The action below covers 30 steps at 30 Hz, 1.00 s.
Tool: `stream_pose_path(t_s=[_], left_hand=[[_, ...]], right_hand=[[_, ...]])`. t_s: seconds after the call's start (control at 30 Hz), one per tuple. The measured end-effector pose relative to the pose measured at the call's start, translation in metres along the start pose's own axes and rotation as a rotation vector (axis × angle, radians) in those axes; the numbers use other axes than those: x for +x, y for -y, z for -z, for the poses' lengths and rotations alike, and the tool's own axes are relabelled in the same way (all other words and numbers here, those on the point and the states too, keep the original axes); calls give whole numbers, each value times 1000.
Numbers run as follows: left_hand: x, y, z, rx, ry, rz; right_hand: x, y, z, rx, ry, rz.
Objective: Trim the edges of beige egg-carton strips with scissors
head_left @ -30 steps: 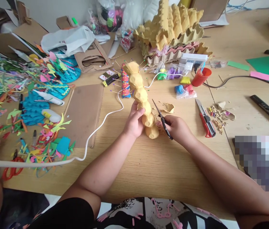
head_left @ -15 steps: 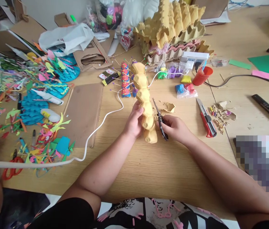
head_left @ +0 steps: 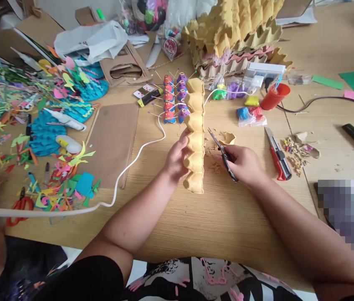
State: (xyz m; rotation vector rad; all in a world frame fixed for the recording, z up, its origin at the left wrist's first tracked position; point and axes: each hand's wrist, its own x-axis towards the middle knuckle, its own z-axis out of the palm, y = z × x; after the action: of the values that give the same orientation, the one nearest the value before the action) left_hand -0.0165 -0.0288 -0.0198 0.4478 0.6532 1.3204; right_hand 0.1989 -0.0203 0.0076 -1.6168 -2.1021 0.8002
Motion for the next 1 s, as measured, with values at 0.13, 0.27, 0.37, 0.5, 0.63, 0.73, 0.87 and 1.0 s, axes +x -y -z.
stream_pose_path(t_s=[0.13,0.27,0.37,0.5,0.63,0.73,0.87,1.0], left_hand=[[1,-1,-4,-1,-23,-23],[0,-1,-7,19,-68,-38],[0,-1,-6,33,-48,-53],[1,1,-3,52,-27,-79],[2,2,-1,62,-67,-41],[2,2,-1,32,-41,-15],[1,1,-1,43,-54,-3],[0,1,-3,44,-46,31]], right_hand=[[0,1,0,-32,25,19],[0,2,-1,-36,43,-3],[1,2,0,-56,31,-6],[1,2,0,-117,-11,-12],[0,4,-1,-155,-42,-10],[0,6,-2,-176,-55,-10],[0,8,-3,-230,-83,-30],[0,7,-4,-253,-113,-37]])
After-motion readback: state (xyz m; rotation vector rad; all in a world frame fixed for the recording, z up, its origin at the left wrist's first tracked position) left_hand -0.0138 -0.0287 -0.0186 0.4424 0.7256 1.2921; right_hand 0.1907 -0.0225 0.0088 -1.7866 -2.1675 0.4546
